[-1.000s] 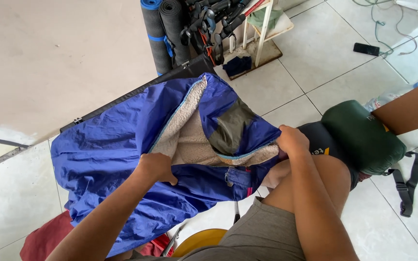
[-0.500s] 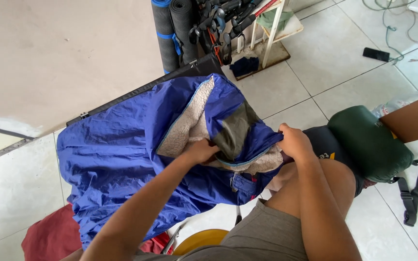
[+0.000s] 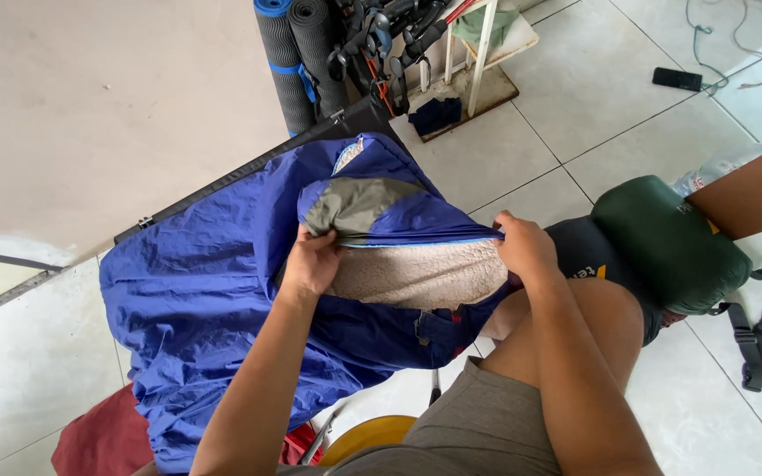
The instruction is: The person places a white towel into a blue sleeping bag, zips it closed, and then folds the sleeping bag into a compact rectangular shape. The folded sleeping bag is then placed into a black suitcase.
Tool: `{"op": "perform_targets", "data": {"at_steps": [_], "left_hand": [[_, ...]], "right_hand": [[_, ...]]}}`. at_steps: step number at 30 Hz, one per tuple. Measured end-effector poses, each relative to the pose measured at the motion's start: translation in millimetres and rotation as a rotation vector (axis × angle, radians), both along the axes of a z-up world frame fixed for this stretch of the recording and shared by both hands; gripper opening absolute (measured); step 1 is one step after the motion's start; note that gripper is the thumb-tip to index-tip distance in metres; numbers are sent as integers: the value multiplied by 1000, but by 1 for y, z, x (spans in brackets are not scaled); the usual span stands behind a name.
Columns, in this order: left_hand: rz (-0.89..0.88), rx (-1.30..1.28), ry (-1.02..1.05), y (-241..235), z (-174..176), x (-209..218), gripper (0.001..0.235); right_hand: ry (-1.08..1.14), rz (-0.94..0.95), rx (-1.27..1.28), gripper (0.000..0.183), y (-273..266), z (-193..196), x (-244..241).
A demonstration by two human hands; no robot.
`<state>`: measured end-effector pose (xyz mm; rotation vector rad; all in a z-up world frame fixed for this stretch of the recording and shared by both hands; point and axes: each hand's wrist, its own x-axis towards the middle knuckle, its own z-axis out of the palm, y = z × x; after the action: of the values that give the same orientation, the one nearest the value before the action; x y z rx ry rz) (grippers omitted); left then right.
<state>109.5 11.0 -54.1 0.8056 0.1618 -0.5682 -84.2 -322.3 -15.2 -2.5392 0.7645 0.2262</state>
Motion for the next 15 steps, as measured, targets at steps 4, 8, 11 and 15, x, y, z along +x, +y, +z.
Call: {"op": "perform_targets", "data": {"at_steps": [4, 8, 11, 15], "left_hand": [[-87, 40, 140, 9, 11, -22, 57], [-63, -129, 237, 5, 14, -29, 22], [-33, -36, 314, 8, -51, -21, 29], [-343, 1035, -200, 10, -57, -38, 56]], "right_hand": [[42, 145, -27, 30, 3, 26, -8], [-23, 165, 132, 31, 14, 67, -17], [-39, 162, 123, 29, 8, 70, -23], [191, 176, 447, 81, 6, 90, -23]]}}
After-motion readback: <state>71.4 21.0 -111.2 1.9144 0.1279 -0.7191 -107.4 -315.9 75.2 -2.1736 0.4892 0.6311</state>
